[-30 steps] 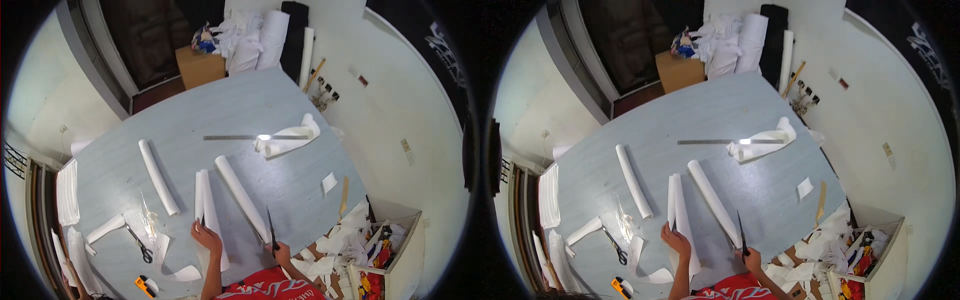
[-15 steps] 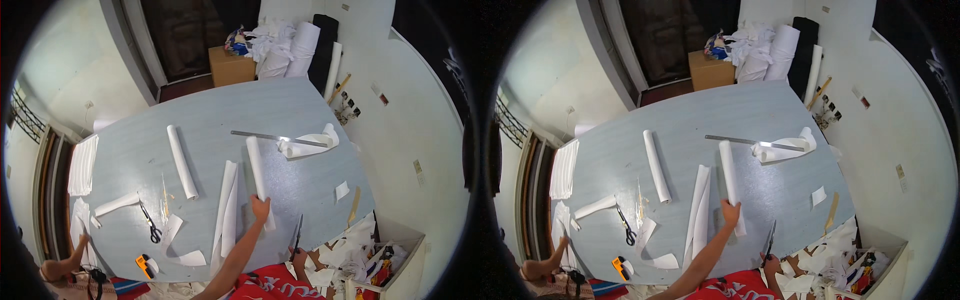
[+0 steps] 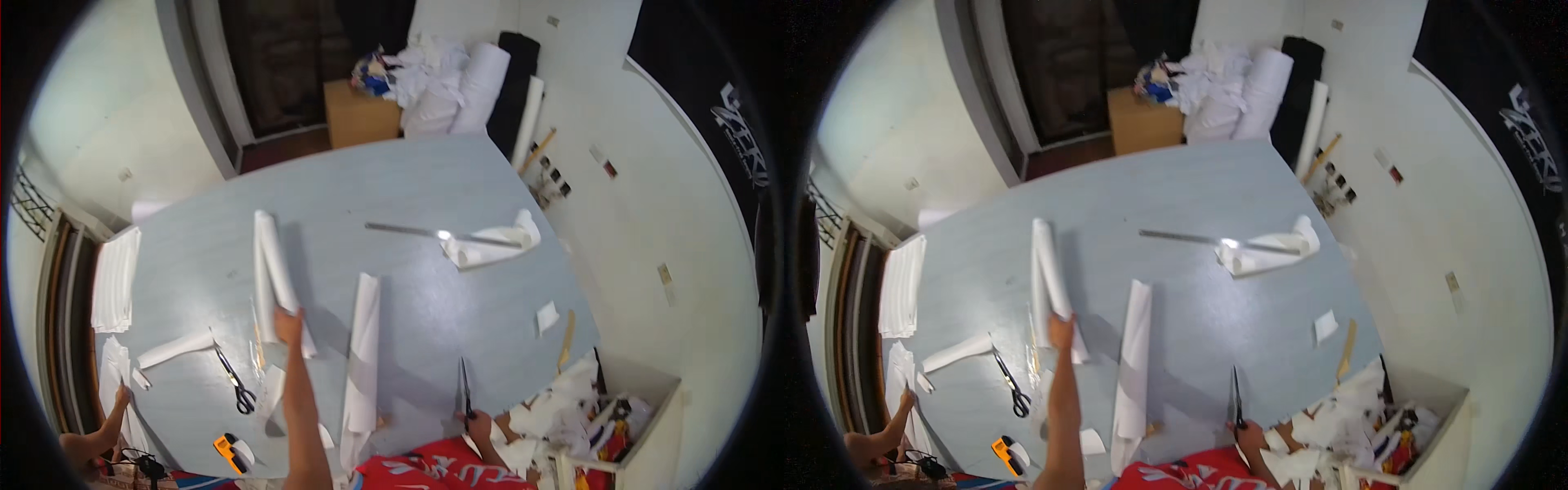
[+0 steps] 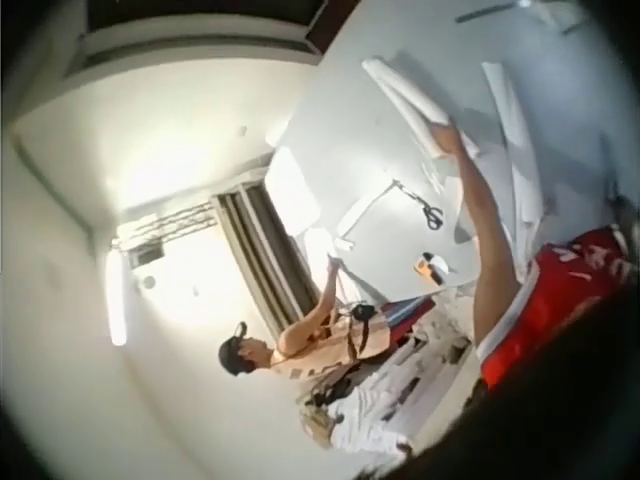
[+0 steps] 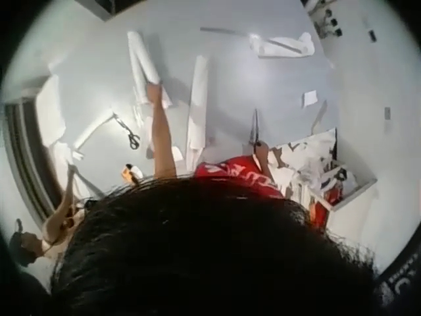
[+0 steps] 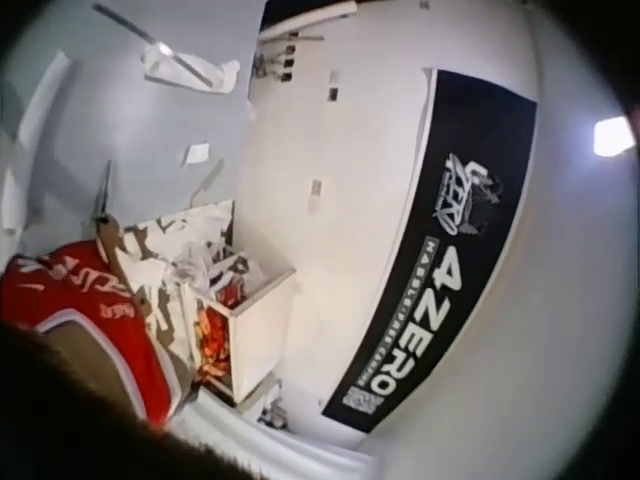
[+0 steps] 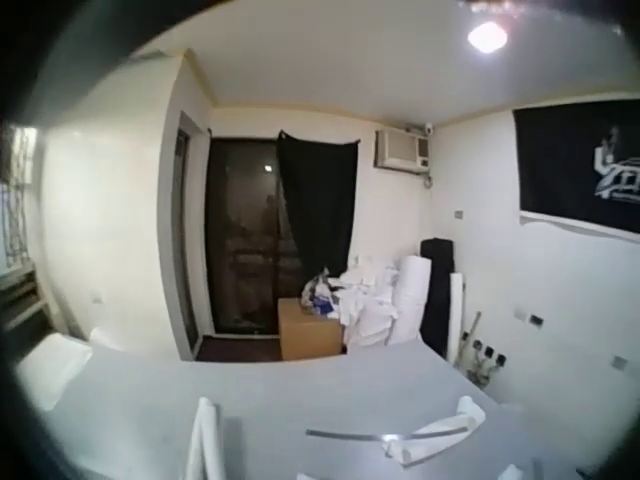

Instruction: Cutting out printed fabric patterns using scissors on a work table.

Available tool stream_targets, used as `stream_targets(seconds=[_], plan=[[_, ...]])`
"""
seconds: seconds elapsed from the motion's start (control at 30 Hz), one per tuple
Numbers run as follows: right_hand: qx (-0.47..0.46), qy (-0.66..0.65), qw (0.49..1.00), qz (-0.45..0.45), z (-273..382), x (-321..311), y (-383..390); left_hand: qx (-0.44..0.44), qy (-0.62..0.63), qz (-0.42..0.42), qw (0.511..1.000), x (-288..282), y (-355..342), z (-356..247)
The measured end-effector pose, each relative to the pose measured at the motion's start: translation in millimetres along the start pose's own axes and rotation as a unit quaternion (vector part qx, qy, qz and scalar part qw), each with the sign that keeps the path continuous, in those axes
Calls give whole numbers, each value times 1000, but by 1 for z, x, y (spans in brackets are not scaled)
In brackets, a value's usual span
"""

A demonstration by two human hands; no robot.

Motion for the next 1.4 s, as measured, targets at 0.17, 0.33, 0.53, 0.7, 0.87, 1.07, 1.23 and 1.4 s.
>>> stream_targets(seconds=[0.17, 0.33, 0.53, 0.7, 0.87, 1.07, 1.23, 1.4], plan=[[-63, -48, 991, -108, 10, -7, -6, 206, -94, -100, 969, -51, 53, -6], [-105, -78, 988, -85, 29, 3, -19, 240, 28, 137, 961, -39, 231, -7], [-153, -43, 981, -113, 30, 30, -34, 327, -17, 276, 904, -7, 332, -27], [-183, 93, 963, -175, 74, 16, -6, 340, -106, 240, 903, -9, 348, -49], [-507, 90, 856, 44, 136, 38, 11, 415, -65, 250, 873, -5, 335, -41], [-583, 190, 786, 78, 153, 73, 10, 428, 13, 279, 859, -18, 274, -1], [-610, 217, 761, 39, 138, 77, 10, 316, -154, 9, 936, -45, 222, -2], [-553, 227, 788, 147, 170, 92, 10, 222, -12, 93, 970, -34, 188, 34]])
Point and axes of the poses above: each hand's wrist, its own y-axis away from the middle knuckle, its own x-axis out of the palm, z = x × y, the point moved 2 cm from there along -y, towards the middle knuckle, and after that the axes turned 1 degree about -x, right-handed, at the moved point
